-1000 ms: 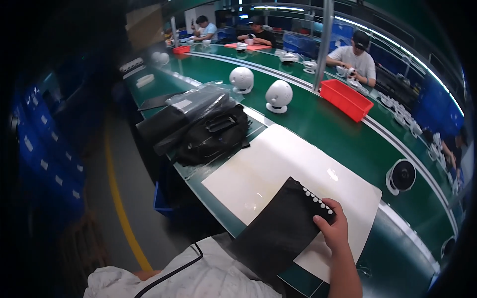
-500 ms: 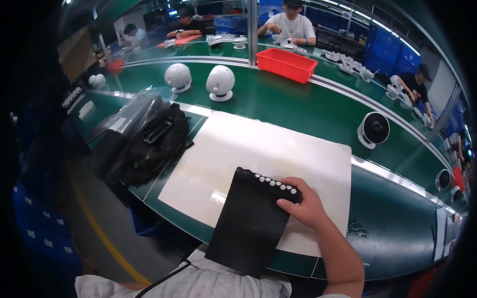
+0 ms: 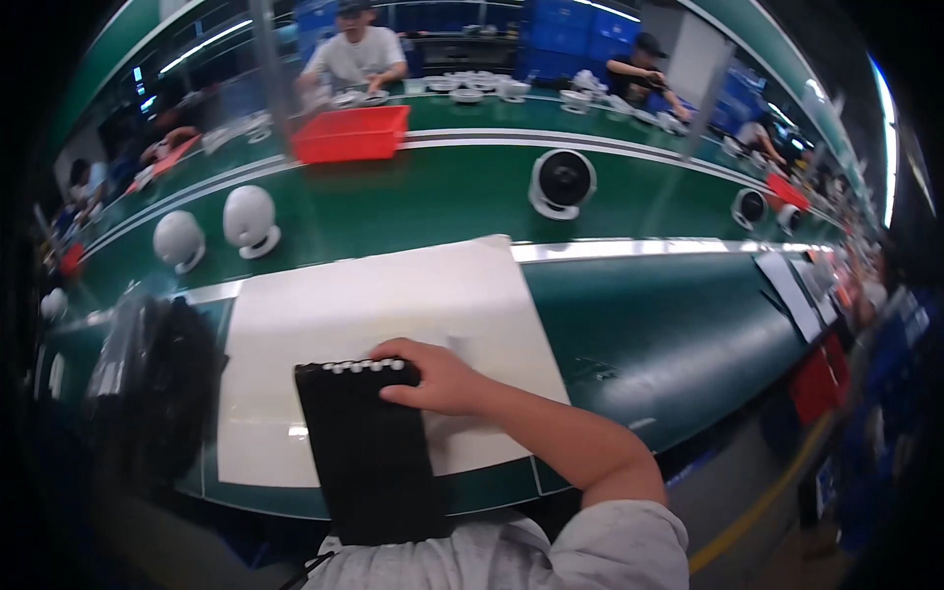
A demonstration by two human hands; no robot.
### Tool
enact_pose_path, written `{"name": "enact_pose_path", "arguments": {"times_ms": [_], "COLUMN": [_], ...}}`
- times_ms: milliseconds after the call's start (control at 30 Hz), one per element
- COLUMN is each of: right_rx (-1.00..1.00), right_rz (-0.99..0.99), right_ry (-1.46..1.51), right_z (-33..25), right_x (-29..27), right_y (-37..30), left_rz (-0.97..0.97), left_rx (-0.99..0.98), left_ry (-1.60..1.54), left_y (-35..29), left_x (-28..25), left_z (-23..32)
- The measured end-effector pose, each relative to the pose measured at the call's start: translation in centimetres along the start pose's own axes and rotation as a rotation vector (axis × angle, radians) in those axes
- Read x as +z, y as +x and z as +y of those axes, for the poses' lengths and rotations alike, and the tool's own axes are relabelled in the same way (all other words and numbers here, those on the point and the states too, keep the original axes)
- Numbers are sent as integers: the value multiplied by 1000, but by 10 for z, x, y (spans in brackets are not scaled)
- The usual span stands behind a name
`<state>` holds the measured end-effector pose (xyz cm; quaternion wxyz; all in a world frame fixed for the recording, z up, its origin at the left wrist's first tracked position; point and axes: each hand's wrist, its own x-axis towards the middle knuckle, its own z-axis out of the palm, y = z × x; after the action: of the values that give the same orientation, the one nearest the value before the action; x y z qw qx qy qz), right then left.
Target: Assembling the components of white security cameras at a factory workstation.
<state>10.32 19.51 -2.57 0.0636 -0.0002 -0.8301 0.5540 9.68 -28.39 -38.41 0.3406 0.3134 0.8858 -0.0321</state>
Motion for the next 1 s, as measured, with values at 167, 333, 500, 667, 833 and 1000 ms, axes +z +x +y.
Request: {"name": "enact_pose_path", "arguments": {"times_ms": [167, 333, 500, 667, 833, 1000], "right_rx": [-11, -44, -55, -97, -124, -98], "right_rz": [24, 19, 17, 10, 28, 4], "right_ry": [-47, -65, -44, -48, -81, -92], "right_z": [-4, -2, -1, 4, 5, 0], "right_x": [-8, -5, -5, -6, -5, -2], "right_y": [-5, -4, -3, -2, -1, -1], "left_rz": [18, 51, 95, 141, 185, 227], "left_rx": [72, 88, 103, 91, 69, 34], "left_ry": [103, 175, 234, 283, 327, 351], "left_y": [16, 15, 15, 6, -4, -14], "left_x": [-8, -12, -13, -12, -10, -2], "left_z": [-3, -13, -15, -19, -25, -26]}}
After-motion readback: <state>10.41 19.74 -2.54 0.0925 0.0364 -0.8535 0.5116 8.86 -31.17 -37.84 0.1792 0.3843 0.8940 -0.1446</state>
